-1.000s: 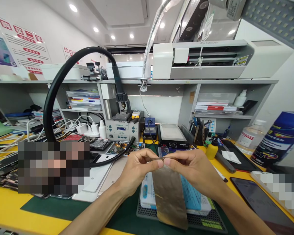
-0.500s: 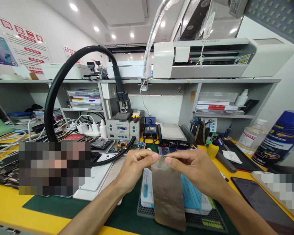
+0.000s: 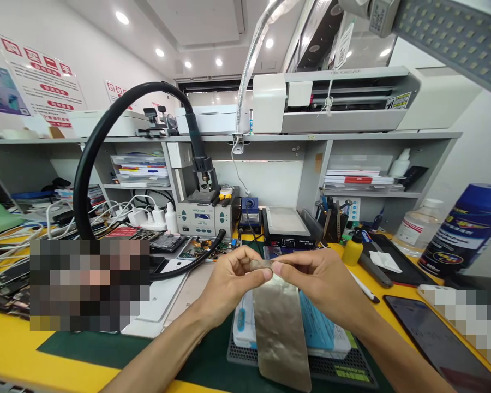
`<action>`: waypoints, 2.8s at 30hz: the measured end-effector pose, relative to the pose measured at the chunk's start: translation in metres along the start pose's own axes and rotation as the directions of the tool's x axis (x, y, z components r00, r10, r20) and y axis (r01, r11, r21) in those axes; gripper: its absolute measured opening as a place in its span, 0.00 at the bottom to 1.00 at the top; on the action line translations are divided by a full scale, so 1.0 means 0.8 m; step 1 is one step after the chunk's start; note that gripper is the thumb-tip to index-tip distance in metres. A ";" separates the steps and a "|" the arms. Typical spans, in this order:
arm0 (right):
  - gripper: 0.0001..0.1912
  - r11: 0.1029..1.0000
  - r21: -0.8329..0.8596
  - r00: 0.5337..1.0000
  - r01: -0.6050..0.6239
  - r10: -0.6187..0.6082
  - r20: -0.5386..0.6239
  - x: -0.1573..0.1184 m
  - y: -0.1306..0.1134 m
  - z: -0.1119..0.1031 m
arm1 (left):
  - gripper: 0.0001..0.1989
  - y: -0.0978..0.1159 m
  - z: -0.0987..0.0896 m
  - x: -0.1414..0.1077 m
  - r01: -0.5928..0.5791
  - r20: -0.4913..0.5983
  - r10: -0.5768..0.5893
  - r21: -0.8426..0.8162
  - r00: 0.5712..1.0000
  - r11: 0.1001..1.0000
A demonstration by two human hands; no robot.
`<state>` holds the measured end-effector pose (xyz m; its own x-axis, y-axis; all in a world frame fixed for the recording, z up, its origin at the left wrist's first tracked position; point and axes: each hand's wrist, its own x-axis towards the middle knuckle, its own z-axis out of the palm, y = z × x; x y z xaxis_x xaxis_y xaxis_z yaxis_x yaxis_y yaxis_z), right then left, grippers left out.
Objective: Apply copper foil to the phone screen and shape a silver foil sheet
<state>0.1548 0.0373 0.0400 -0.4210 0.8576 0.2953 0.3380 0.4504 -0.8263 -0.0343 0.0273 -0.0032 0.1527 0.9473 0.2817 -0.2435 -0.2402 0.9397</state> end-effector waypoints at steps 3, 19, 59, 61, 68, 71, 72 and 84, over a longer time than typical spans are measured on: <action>0.13 1.000 -0.006 1.000 -0.003 0.004 0.029 0.000 -0.001 0.000 | 0.14 -0.001 0.001 0.000 0.010 -0.030 -0.010 -0.013 0.999 1.000; 0.15 0.999 0.002 0.999 -0.050 0.050 0.012 -0.002 -0.002 -0.002 | 0.12 0.009 -0.017 0.003 0.076 0.052 -0.074 -0.029 0.996 0.997; 0.11 0.980 0.198 0.999 -0.033 0.028 0.027 0.001 0.004 0.012 | 0.11 0.001 0.003 -0.001 0.107 -0.023 -0.110 -0.113 0.994 0.988; 0.11 0.979 0.203 0.999 -0.026 0.020 0.030 0.001 0.005 0.015 | 0.11 -0.002 0.005 0.000 0.125 -0.026 -0.131 -0.166 0.991 0.978; 0.10 0.975 0.222 0.999 -0.027 0.019 0.039 -0.002 0.009 0.025 | 0.11 -0.004 0.001 0.001 0.199 -0.018 -0.212 -0.272 0.977 0.941; 0.12 0.975 0.218 0.999 -0.032 0.025 0.035 -0.003 0.011 0.026 | 0.11 -0.003 0.002 0.001 0.210 -0.021 -0.225 -0.288 0.974 0.935; 0.12 0.976 0.214 0.999 -0.036 0.029 0.038 -0.003 0.011 0.027 | 0.11 -0.002 0.002 0.001 0.208 -0.031 -0.227 -0.291 0.973 0.934; 0.15 0.974 0.223 0.999 -0.031 0.023 0.041 -0.003 0.007 0.024 | 0.10 0.000 -0.003 0.001 0.125 -0.089 -0.147 -0.209 0.985 0.970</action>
<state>0.1417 0.0331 0.0257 -0.4479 0.8565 0.2564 0.1544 0.3566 -0.9214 -0.0366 0.0289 -0.0038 0.1005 0.9874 0.1224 -0.4172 -0.0698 0.9061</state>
